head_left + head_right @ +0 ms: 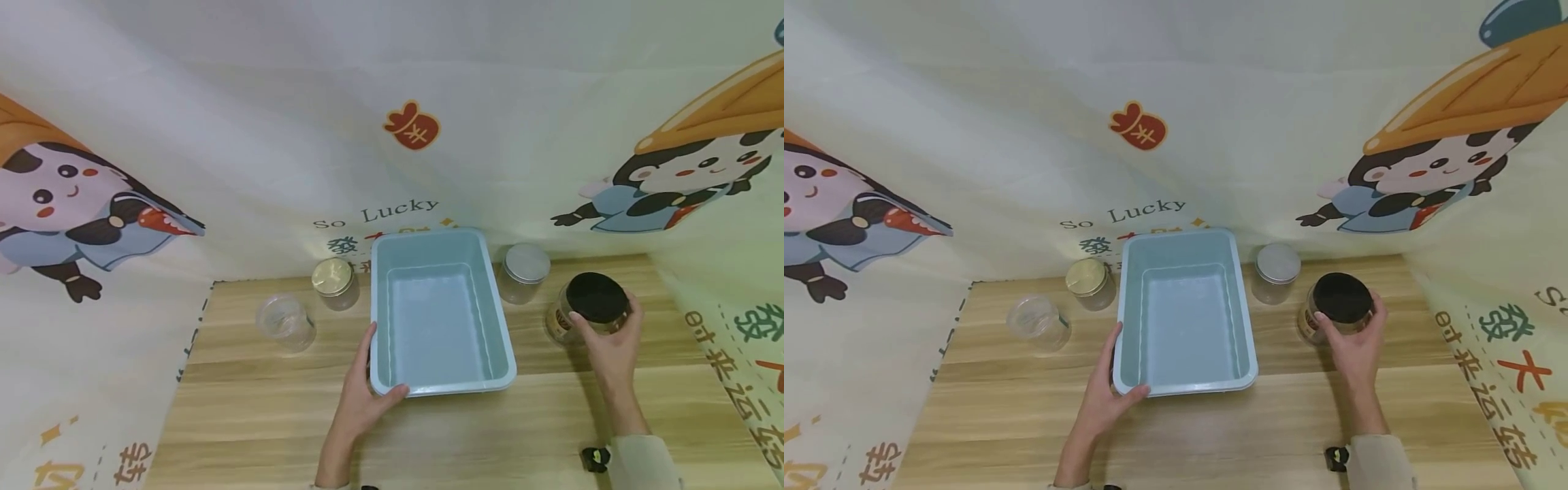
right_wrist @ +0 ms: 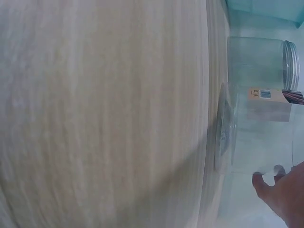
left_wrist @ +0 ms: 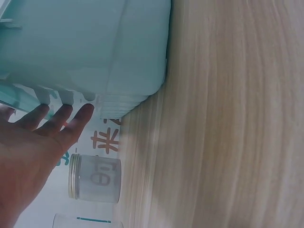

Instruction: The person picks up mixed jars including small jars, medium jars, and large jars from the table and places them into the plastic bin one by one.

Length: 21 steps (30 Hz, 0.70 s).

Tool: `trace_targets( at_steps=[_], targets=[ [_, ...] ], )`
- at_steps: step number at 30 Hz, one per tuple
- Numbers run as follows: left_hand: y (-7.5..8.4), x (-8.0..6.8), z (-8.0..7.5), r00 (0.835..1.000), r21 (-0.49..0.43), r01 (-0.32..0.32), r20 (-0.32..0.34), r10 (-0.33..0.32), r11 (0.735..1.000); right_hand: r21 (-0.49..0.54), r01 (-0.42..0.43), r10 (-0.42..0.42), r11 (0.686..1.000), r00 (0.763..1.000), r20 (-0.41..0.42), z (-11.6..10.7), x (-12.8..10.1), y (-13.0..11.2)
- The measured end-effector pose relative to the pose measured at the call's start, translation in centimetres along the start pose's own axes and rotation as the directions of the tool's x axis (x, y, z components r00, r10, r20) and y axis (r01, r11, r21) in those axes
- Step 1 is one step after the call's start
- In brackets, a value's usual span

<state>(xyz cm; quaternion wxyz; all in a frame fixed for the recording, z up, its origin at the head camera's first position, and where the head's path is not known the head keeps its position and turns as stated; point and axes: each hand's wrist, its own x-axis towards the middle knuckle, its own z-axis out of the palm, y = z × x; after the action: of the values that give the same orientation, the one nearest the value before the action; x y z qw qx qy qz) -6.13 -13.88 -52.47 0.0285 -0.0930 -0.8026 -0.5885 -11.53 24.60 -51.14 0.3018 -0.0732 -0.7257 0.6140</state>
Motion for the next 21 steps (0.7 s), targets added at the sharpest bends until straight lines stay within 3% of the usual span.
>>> trace_targets(
  at_steps=[12, 21],
  targets=[
    [-0.10, 0.58, -0.08, 1.000, -0.002, 0.006, 0.008, -0.006, 1.000, 0.011, 0.015, -0.015, 1.000, 1.000, 0.014, 0.01, 0.18, 0.11],
    [-0.22, -0.12, -0.14, 0.999, -0.064, 0.044, 0.013, -0.043, 0.997, 0.057, -0.014, 0.012, 0.998, 0.999, 0.033, 0.02, -0.12, 0.60]
  ],
)
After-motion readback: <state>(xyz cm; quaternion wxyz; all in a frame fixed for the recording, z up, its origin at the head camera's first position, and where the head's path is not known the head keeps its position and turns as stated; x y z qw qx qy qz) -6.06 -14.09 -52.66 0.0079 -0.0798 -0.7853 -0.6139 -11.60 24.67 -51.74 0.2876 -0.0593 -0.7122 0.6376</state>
